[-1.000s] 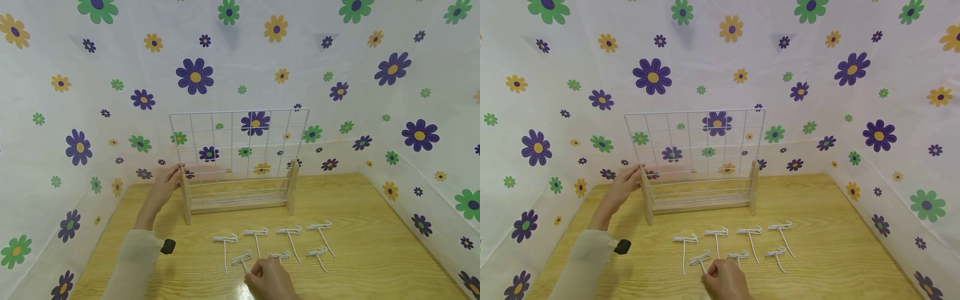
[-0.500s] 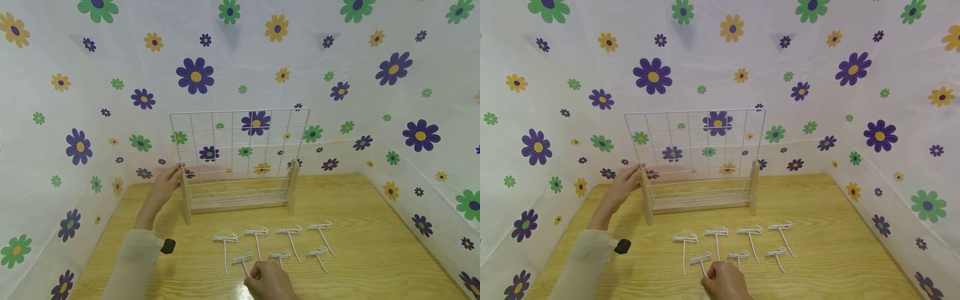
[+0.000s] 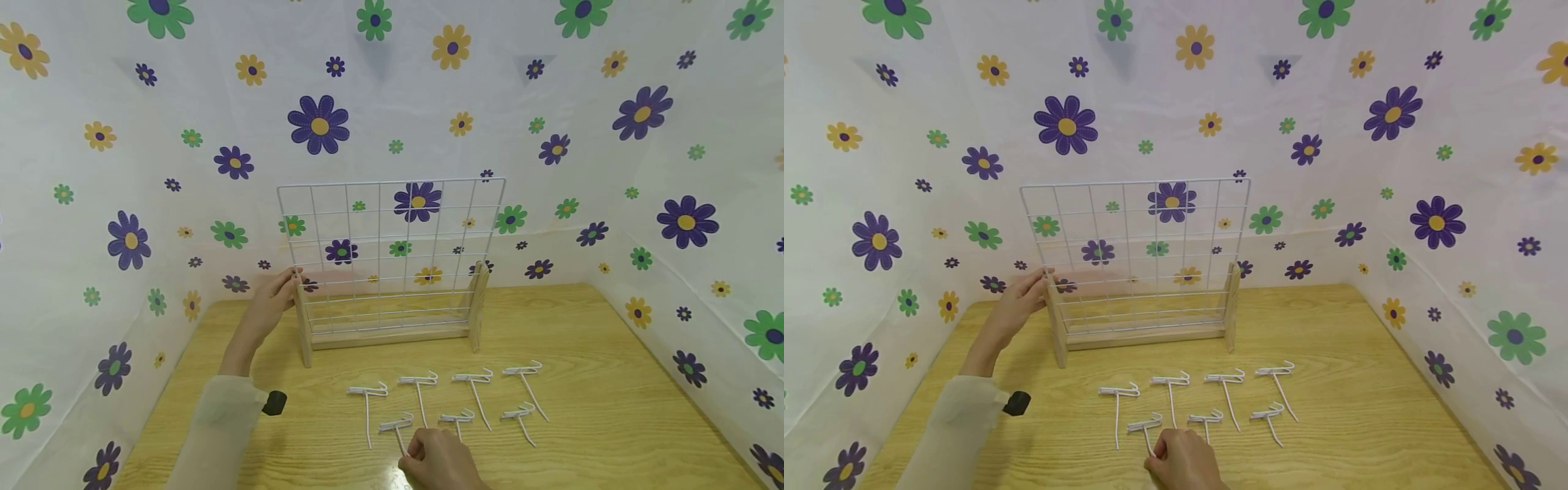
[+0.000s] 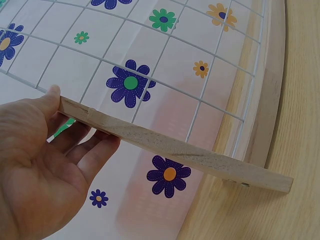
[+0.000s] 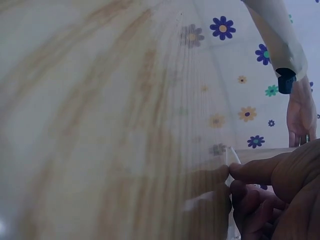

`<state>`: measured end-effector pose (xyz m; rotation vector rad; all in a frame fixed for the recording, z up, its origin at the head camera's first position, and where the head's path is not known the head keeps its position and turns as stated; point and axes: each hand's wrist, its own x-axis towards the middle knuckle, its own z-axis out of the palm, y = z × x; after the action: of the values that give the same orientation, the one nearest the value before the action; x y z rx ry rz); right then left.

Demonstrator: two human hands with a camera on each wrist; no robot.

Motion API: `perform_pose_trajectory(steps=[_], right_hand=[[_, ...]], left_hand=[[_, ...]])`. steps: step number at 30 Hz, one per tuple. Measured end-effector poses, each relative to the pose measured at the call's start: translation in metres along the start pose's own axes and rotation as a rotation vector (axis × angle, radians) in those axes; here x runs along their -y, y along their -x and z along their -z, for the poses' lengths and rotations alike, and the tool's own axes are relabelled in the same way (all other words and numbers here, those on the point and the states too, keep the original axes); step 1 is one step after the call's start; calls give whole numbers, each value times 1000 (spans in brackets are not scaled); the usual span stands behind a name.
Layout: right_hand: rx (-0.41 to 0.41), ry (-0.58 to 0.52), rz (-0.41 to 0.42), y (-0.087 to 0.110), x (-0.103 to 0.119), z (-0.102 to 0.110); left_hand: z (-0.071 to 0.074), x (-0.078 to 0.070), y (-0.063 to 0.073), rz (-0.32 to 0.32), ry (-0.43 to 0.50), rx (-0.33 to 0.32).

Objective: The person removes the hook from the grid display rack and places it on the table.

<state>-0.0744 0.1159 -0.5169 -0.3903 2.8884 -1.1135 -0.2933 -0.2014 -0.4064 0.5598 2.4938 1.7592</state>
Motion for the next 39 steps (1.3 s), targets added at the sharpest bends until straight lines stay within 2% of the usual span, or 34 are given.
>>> perform_pose_trajectory(steps=[6, 18, 29, 34, 39], right_hand=[[6, 13, 7, 0, 0, 0], [23, -56, 18, 1, -1, 2], [35, -197, -35, 4, -1, 4], [26, -251, -58, 3, 2, 10], [-7, -314, -58, -1, 8, 22]], left_hand=[[0, 0, 0, -3, -3, -4], [0, 1, -1, -11, 0, -1], [-2, -2, 1, 5, -15, -13], [-4, -1, 1, -3, -24, -39], [-9, 3, 2, 2, -25, -93]])
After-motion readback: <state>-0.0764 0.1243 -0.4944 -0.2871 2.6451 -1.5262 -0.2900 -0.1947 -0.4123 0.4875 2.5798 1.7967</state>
